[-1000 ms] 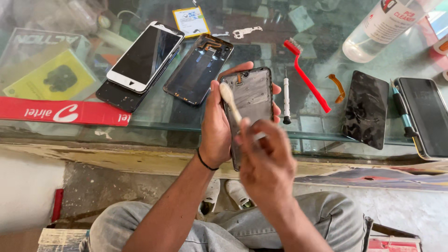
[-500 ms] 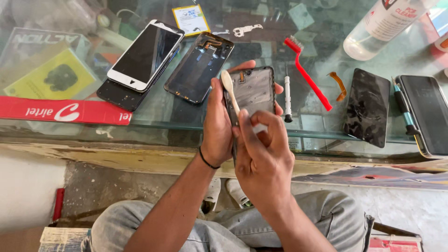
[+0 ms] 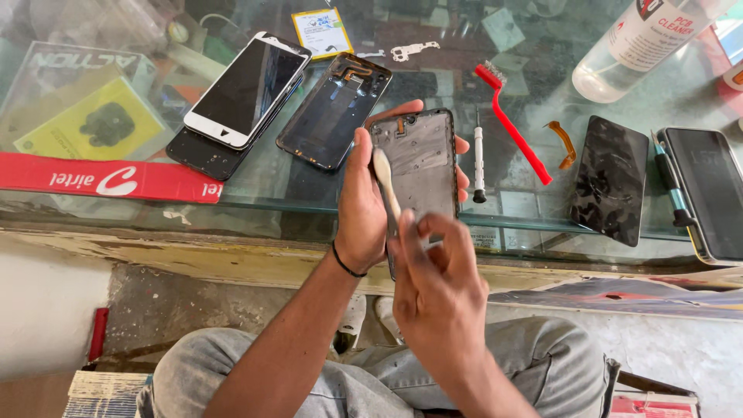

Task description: The person scrapes adhesive residue from the back of a smartphone screen using a small tool, then sprays a cleaning solution and scrubs the surface with a toothbrush and a red brush. The person holds the screen throughout and places it on the table at the end.

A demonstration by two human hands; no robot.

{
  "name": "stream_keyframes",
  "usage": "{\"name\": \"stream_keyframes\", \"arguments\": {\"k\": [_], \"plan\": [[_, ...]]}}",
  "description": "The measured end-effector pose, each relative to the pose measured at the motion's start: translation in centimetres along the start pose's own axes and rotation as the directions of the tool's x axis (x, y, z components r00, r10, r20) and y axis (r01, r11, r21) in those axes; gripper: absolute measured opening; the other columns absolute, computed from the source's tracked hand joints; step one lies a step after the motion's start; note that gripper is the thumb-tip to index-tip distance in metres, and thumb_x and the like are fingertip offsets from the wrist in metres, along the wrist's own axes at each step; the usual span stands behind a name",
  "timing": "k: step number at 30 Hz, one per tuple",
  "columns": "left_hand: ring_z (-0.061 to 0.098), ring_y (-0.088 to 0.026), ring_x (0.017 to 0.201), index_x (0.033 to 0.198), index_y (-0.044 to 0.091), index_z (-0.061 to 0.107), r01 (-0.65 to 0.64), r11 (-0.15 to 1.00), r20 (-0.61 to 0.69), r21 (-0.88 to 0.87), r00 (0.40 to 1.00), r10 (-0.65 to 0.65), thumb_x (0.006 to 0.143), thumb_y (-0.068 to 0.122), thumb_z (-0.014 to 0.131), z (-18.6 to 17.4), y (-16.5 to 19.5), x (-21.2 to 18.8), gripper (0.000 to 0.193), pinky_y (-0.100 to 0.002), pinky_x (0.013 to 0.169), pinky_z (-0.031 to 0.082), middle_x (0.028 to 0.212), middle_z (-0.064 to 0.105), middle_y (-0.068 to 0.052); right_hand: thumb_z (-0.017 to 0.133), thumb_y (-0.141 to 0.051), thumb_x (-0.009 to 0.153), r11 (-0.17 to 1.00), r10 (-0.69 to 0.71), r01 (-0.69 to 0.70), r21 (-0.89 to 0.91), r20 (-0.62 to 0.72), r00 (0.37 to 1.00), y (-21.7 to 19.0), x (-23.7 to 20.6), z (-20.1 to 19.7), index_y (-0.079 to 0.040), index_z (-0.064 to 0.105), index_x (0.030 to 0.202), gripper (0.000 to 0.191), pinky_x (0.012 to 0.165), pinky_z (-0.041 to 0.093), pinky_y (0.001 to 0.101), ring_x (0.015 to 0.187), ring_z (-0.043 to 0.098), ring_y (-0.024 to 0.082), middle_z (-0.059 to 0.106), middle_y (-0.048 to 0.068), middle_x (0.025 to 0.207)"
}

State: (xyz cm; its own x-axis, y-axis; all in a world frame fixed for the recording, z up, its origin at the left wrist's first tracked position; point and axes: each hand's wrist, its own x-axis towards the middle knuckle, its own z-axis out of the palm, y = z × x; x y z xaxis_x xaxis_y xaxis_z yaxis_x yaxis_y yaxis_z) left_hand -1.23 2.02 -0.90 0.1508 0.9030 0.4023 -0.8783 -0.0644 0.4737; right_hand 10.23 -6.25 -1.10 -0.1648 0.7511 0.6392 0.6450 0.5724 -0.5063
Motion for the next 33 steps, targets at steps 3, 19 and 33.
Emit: {"name": "stream_keyframes", "arguments": {"k": [3,19,33], "plan": [[0.069,-0.034,0.095,0.15,0.007,0.039,-0.011,1.0,0.004,0.007,1.0,0.011,0.116,0.055,0.032,0.0,-0.1,-0.1,0.059,-0.046,0.085,0.059,0.123,0.063,-0.028,0.076,0.005,0.088,0.998,0.056,-0.056,0.024,0.009,0.998,-1.2,-0.8,-1.2,-0.002,0.071,0.122,0.035,0.053,0.051,0.0273,0.063,0.066,0.01,0.061,0.01,0.112],[0.07,-0.032,0.096,0.154,0.008,0.04,0.025,1.0,0.003,-0.006,1.0,-0.024,0.116,0.055,0.031,0.1,-0.1,-0.1,0.061,-0.045,0.087,0.059,0.123,0.063,-0.026,0.075,0.008,0.091,0.997,-0.052,0.048,-0.053,-0.075,0.996,2.7,-0.2,-0.7,0.0,0.07,0.128,0.038,0.059,0.052,0.0292,0.068,0.064,0.012,0.06,0.012,0.115],[0.068,-0.028,0.106,0.149,0.006,0.041,-0.038,0.99,-0.018,0.135,0.999,0.041,0.119,0.054,0.029,-0.2,-0.4,-0.1,0.058,-0.043,0.1,0.057,0.124,0.064,-0.025,0.077,0.007,0.092,0.995,-0.062,0.056,-0.079,-0.07,0.996,0.5,3.8,-1.2,0.0,0.074,0.122,0.032,0.056,0.049,0.0296,0.06,0.061,0.01,0.061,0.011,0.113]]}}
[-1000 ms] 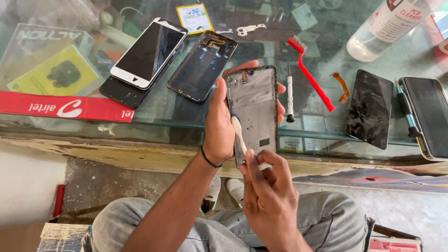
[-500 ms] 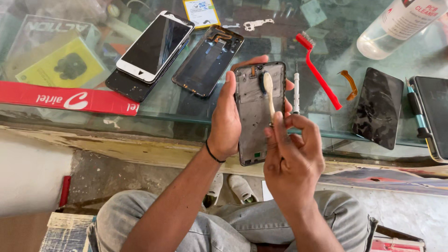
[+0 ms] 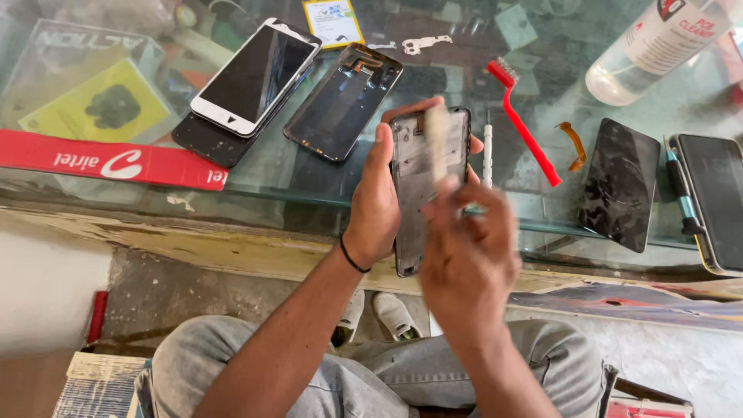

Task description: The person scrapes adhesive residue from the back of a smartphone screen using a small tool, then sprays a cleaning solution and scrubs the surface with a toothbrush and a red brush. The person holds the screen throughout and places it on the table at the end.

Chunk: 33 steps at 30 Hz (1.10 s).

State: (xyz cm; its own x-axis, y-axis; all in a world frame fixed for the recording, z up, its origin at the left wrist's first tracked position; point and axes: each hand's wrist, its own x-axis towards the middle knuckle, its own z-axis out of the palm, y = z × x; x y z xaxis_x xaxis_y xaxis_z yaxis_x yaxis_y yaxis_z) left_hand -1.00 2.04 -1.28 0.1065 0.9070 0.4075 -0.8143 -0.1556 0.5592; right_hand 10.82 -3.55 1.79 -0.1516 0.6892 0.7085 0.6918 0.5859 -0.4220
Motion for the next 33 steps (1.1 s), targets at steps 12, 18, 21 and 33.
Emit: {"name": "stream_keyframes", "arguments": {"k": [12,18,21,33], "plan": [[0.068,-0.029,0.108,0.155,0.007,0.039,0.063,0.998,-0.06,-0.001,0.996,-0.063,0.113,0.055,0.03,0.2,0.1,0.0,0.064,-0.045,0.102,0.058,0.129,0.063,-0.025,0.071,0.011,0.097,0.998,0.003,0.004,0.062,-0.12,0.993,3.4,-3.5,1.8,-0.002,0.073,0.126,0.031,0.071,0.059,0.0257,0.086,0.073,0.016,0.06,0.011,0.122],[0.068,-0.03,0.1,0.15,0.008,0.038,0.033,0.999,0.009,0.004,0.999,-0.033,0.117,0.055,0.032,0.2,0.2,-0.2,0.058,-0.043,0.091,0.058,0.123,0.063,-0.024,0.076,0.007,0.096,0.998,0.054,-0.056,-0.013,-0.088,0.995,1.3,-0.9,0.3,-0.001,0.075,0.125,0.029,0.057,0.05,0.0275,0.067,0.065,0.012,0.063,0.011,0.114],[0.069,-0.03,0.099,0.151,0.01,0.037,0.039,0.997,-0.017,-0.071,0.999,-0.041,0.115,0.054,0.032,0.3,0.4,-0.1,0.058,-0.044,0.088,0.059,0.124,0.063,-0.023,0.079,0.001,0.095,0.995,-0.033,0.034,0.089,-0.014,0.999,-0.3,-0.5,0.0,0.0,0.073,0.123,0.029,0.059,0.052,0.0265,0.07,0.066,0.01,0.062,0.01,0.114],[0.066,-0.031,0.097,0.152,0.006,0.038,-0.015,1.0,-0.057,0.002,0.998,0.015,0.118,0.054,0.035,0.6,0.2,-0.3,0.059,-0.045,0.091,0.057,0.12,0.062,-0.025,0.072,0.005,0.097,0.99,0.078,-0.074,0.116,-0.033,0.996,1.1,-3.6,-0.2,0.0,0.073,0.122,0.025,0.056,0.05,0.0245,0.072,0.067,0.01,0.062,0.012,0.11]]}}
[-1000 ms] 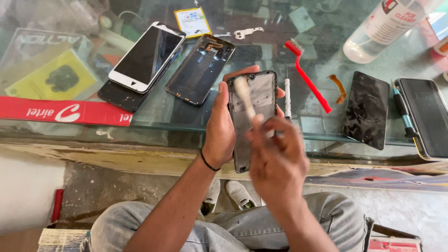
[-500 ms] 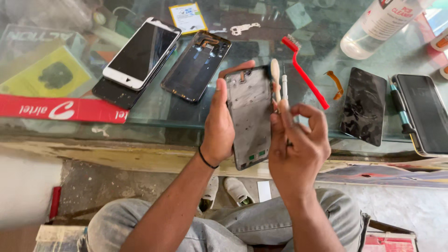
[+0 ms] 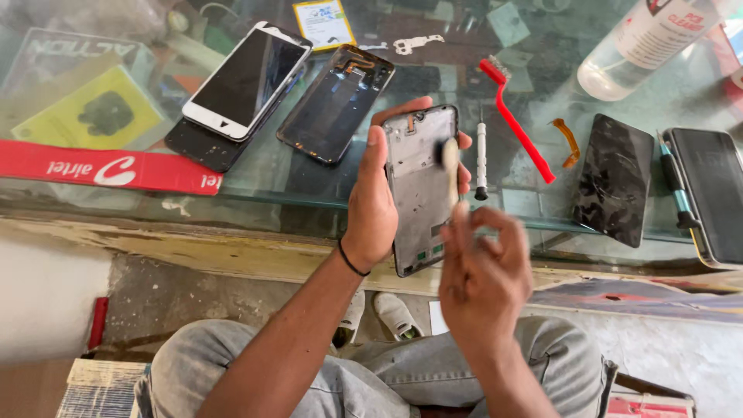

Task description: The person scrapes adhesive residue from the back of a smartphone screen using a small tool, then sprays a cleaning solution and scrubs the surface with a toothbrush and a red brush. The person holds the screen throughout and places it on the table at the end.

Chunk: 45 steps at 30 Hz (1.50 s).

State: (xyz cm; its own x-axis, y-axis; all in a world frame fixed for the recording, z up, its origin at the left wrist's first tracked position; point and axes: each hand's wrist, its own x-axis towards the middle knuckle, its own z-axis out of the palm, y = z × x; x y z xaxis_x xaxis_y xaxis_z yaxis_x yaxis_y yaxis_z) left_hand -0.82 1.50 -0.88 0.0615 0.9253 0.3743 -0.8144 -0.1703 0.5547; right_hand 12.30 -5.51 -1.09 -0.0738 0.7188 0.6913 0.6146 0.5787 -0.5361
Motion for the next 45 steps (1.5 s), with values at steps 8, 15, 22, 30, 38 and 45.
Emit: {"name": "stream_keyframes", "arguments": {"k": [8,15,22,30,38,45], "plan": [[0.065,-0.028,0.103,0.152,0.007,0.041,0.006,0.995,-0.015,0.099,1.0,-0.004,0.117,0.056,0.037,-0.5,-0.3,0.1,0.06,-0.043,0.096,0.055,0.123,0.059,-0.022,0.074,0.005,0.099,0.998,0.054,-0.056,-0.041,-0.044,0.998,0.8,-0.2,0.2,0.002,0.072,0.125,0.025,0.062,0.052,0.0276,0.076,0.07,0.013,0.062,0.013,0.114],[0.067,-0.027,0.098,0.151,0.011,0.041,0.039,0.995,-0.006,0.088,0.999,-0.038,0.113,0.057,0.036,0.0,0.0,0.1,0.06,-0.042,0.09,0.057,0.125,0.064,-0.021,0.075,0.008,0.095,0.999,-0.007,0.006,-0.032,-0.048,0.999,2.2,-1.0,1.3,0.001,0.071,0.124,0.03,0.06,0.05,0.03,0.067,0.064,0.013,0.058,0.013,0.112],[0.067,-0.027,0.096,0.151,0.009,0.042,0.016,0.985,-0.029,0.173,1.0,-0.011,0.114,0.056,0.037,0.0,0.5,0.0,0.06,-0.041,0.09,0.056,0.12,0.065,-0.021,0.073,0.008,0.094,0.999,0.02,-0.02,-0.044,-0.008,1.0,1.9,-0.4,1.1,0.003,0.069,0.127,0.034,0.058,0.048,0.0303,0.063,0.063,0.013,0.058,0.013,0.113],[0.067,-0.028,0.099,0.15,0.009,0.042,0.056,0.983,-0.033,0.175,0.998,-0.051,0.111,0.059,0.037,-0.1,0.5,0.2,0.064,-0.042,0.092,0.059,0.119,0.064,-0.022,0.073,0.008,0.096,0.999,0.044,-0.044,-0.002,-0.013,0.999,2.3,0.6,1.2,0.001,0.071,0.126,0.031,0.058,0.048,0.0304,0.063,0.061,0.014,0.058,0.012,0.111],[0.067,-0.029,0.094,0.15,0.009,0.04,0.04,0.982,-0.04,0.184,0.999,-0.033,0.11,0.059,0.036,-0.1,0.4,0.0,0.064,-0.042,0.083,0.057,0.121,0.065,-0.022,0.07,0.011,0.092,0.996,0.065,-0.067,0.057,0.032,0.997,0.4,-1.0,0.5,0.001,0.068,0.127,0.036,0.056,0.051,0.0288,0.064,0.066,0.015,0.06,0.013,0.111],[0.068,-0.032,0.095,0.149,0.01,0.041,0.038,0.996,-0.034,0.076,0.999,-0.036,0.111,0.058,0.037,0.0,0.8,0.2,0.061,-0.045,0.085,0.058,0.121,0.064,-0.023,0.071,0.01,0.088,0.996,-0.031,0.024,0.086,0.077,0.997,-1.1,0.4,1.3,0.004,0.068,0.123,0.035,0.056,0.052,0.0291,0.067,0.066,0.015,0.06,0.015,0.112]]}}
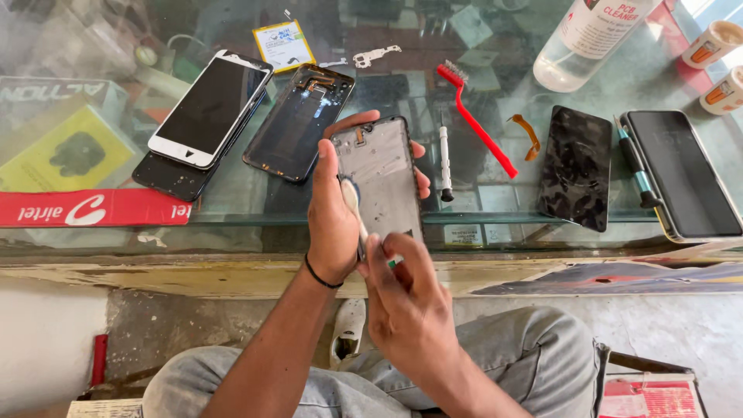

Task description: The person scrapes adhesive residue from the back of a smartphone screen using a small tool, then sprays a cleaning solution and scrubs the surface with a toothbrush and a red brush. The person holds the screen throughout and places it on the table at the end.

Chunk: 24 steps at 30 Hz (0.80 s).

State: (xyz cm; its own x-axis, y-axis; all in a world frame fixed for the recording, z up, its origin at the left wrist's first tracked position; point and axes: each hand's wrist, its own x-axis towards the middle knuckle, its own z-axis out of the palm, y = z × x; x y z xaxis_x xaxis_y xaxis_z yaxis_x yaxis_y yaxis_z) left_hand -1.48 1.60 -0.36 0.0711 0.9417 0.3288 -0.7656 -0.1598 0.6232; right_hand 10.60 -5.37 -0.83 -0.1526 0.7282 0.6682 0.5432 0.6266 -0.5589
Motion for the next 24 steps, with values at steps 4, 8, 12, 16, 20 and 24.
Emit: {"name": "stream_keyframes", "arguments": {"k": [4,8,12,16,20,24], "plan": [[0.067,-0.032,0.095,0.148,0.008,0.041,0.026,0.999,0.002,0.031,1.0,-0.026,0.112,0.058,0.039,-0.2,0.0,-0.3,0.061,-0.045,0.087,0.058,0.12,0.064,-0.025,0.068,0.013,0.098,0.993,0.109,-0.114,-0.035,-0.125,0.986,0.2,-0.1,-0.4,0.004,0.068,0.13,0.033,0.057,0.05,0.0287,0.072,0.068,0.013,0.059,0.013,0.116],[0.069,-0.033,0.094,0.147,0.009,0.042,-0.01,0.999,0.022,-0.033,1.0,0.011,0.111,0.059,0.038,-0.2,-0.3,-0.1,0.062,-0.045,0.085,0.059,0.121,0.066,-0.024,0.067,0.013,0.09,1.0,0.006,-0.006,0.0,-0.045,0.999,2.2,-1.8,0.2,0.003,0.069,0.124,0.036,0.056,0.051,0.028,0.067,0.064,0.011,0.06,0.013,0.114],[0.067,-0.03,0.094,0.146,0.008,0.041,-0.007,0.999,0.014,0.042,1.0,0.006,0.114,0.057,0.04,0.0,-0.2,-0.5,0.059,-0.042,0.087,0.058,0.118,0.063,-0.023,0.069,0.012,0.094,0.999,0.019,-0.023,-0.037,-0.113,0.993,3.1,-2.8,0.8,0.0,0.069,0.124,0.032,0.057,0.05,0.0284,0.07,0.065,0.012,0.059,0.012,0.116],[0.068,-0.031,0.095,0.146,0.009,0.042,-0.001,1.0,0.03,0.018,1.0,0.0,0.111,0.058,0.04,-0.1,-0.3,0.0,0.061,-0.045,0.087,0.059,0.12,0.064,-0.024,0.069,0.011,0.089,0.998,-0.066,0.066,0.017,0.003,0.998,1.1,-1.5,0.1,0.001,0.069,0.128,0.04,0.057,0.052,0.0253,0.07,0.065,0.011,0.059,0.011,0.115],[0.066,-0.029,0.094,0.146,0.009,0.041,-0.03,0.999,0.049,0.039,0.998,0.028,0.113,0.059,0.043,-0.2,-0.5,-0.2,0.06,-0.041,0.083,0.057,0.118,0.063,-0.022,0.066,0.015,0.095,0.999,0.037,-0.035,0.036,-0.06,0.998,0.4,0.8,-0.6,0.003,0.067,0.129,0.036,0.061,0.054,0.0269,0.076,0.069,0.013,0.059,0.013,0.119],[0.068,-0.03,0.096,0.148,0.01,0.042,-0.017,1.0,0.027,0.012,0.999,0.017,0.109,0.06,0.043,0.0,-0.6,-0.2,0.063,-0.045,0.091,0.059,0.12,0.064,-0.022,0.065,0.014,0.092,1.0,-0.008,0.01,0.026,-0.082,0.997,0.9,0.5,-0.7,0.002,0.066,0.13,0.04,0.065,0.058,0.0262,0.086,0.073,0.016,0.058,0.014,0.12]]}}
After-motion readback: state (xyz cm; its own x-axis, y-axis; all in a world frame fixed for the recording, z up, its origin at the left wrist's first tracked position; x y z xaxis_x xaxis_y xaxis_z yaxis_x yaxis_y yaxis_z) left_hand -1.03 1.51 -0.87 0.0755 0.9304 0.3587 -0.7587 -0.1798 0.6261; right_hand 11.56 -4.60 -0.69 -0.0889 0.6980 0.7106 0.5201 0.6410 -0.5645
